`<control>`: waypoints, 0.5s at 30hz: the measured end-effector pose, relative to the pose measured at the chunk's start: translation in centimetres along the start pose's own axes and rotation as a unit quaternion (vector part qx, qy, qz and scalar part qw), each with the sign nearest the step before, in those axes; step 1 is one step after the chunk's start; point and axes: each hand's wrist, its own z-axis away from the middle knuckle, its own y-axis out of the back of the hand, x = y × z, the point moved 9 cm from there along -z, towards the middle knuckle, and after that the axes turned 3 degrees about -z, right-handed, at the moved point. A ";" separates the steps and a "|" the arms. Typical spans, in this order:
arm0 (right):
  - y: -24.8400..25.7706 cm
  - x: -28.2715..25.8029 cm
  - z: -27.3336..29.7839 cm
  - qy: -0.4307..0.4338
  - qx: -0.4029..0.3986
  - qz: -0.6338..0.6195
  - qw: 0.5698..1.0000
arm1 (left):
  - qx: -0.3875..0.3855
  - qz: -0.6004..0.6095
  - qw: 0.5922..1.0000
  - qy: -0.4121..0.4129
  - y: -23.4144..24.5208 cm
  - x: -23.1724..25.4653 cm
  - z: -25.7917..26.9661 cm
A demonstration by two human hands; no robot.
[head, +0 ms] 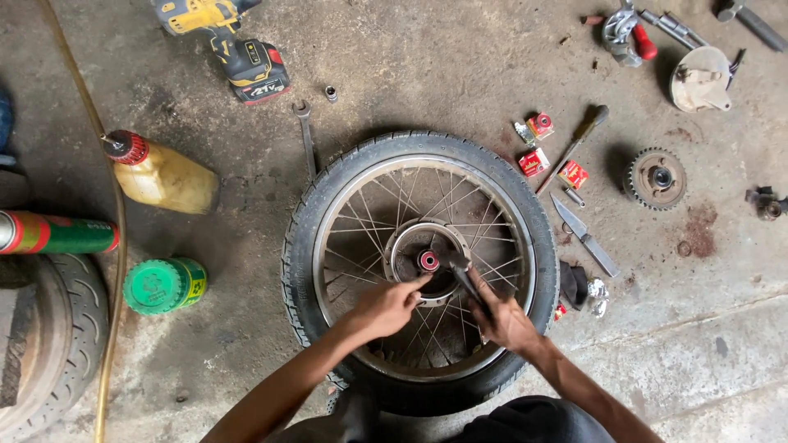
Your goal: The person removes a motorcycle wheel from the bike, places it on the floor, and uses a hammer to tap a bearing into the hub. They then flip the wheel over and continue hammering the bearing into place.
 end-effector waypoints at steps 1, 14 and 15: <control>-0.1 0.5 -0.1 0.004 -0.002 0.010 1.000 | -0.035 0.071 0.997 0.019 2.0 1.1 1.0; 0.0 -5.5 -1.2 0.136 0.001 0.035 0.990 | 0.193 0.475 0.849 0.129 4.6 -13.0 0.1; 0.0 -4.9 -1.7 0.136 0.004 0.035 0.990 | 0.193 0.474 0.850 0.127 4.6 -13.4 -0.2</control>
